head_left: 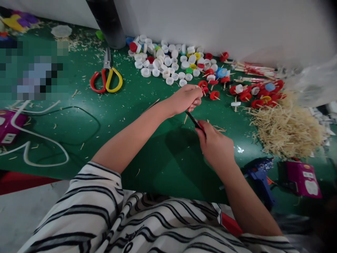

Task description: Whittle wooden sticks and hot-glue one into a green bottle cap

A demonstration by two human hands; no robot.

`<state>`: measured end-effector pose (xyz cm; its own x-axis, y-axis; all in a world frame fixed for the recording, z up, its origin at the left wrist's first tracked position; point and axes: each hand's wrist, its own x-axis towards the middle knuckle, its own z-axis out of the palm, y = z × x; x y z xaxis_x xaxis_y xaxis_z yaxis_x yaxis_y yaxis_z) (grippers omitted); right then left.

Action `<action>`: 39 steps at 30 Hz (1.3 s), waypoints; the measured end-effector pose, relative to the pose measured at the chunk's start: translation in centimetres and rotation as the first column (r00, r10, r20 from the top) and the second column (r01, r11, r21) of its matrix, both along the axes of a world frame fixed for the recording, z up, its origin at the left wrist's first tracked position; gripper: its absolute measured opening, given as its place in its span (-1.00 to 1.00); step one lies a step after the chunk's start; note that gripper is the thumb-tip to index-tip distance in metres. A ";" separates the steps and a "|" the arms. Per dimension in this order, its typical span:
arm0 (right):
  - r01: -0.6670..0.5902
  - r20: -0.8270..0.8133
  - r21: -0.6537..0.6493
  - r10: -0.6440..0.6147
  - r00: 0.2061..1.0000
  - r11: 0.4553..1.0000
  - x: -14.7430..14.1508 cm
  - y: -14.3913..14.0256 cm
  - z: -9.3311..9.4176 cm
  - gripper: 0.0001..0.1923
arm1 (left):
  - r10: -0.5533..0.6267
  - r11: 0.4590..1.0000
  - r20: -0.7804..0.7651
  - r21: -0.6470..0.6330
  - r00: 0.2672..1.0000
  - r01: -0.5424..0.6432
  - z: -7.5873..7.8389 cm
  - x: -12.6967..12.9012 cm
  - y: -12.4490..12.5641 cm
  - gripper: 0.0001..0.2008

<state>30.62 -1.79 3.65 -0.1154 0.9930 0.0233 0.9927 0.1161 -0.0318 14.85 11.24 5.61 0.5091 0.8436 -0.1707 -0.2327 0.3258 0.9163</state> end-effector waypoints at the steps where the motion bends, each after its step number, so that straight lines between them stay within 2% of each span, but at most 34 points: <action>1: 0.008 0.013 -0.011 -0.008 1.000 1.000 -0.1 0.1 -0.1 -0.56 | -0.001 1.000 0.002 0.003 1.000 0.001 0.0 0.0 0.0 -0.59; 11: -0.025 0.080 -0.128 0.035 0.996 0.991 -0.2 0.1 -0.2 -0.63 | -0.050 0.999 0.069 0.001 0.996 0.050 -0.7 -0.4 0.4 -0.61; 18: -0.029 0.095 -0.193 0.048 0.994 0.981 0.0 -0.6 0.3 -0.65 | -0.045 0.995 0.129 -0.082 0.991 0.056 -0.8 -0.6 0.5 -0.61; 28: -0.030 0.079 -0.231 0.050 0.996 0.972 0.8 -1.7 0.9 -0.67 | -0.046 0.998 0.045 0.042 0.998 0.045 -1.2 -0.8 0.7 -0.65; 30: -0.032 0.035 -0.219 0.040 0.999 0.975 0.9 -1.5 1.0 -0.65 | -0.051 0.997 0.040 0.057 0.998 0.049 -1.1 -0.7 0.6 -0.67; 35: -0.038 -0.047 -0.090 0.034 0.998 0.995 0.6 -0.6 0.9 -0.55 | -0.042 0.998 0.038 0.053 0.998 0.040 -0.9 -0.5 0.4 -0.63; 39: -0.082 -0.053 -0.084 0.078 0.996 0.993 0.4 0.1 0.3 -0.54 | -0.029 0.999 0.057 0.036 0.998 0.027 -1.0 -0.3 0.4 -0.64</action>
<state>31.05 -1.72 3.95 -0.1957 0.9792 -0.0545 0.9772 0.1900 -0.0944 14.55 11.62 4.61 0.5405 0.8340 -0.1110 -0.2762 0.3005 0.9129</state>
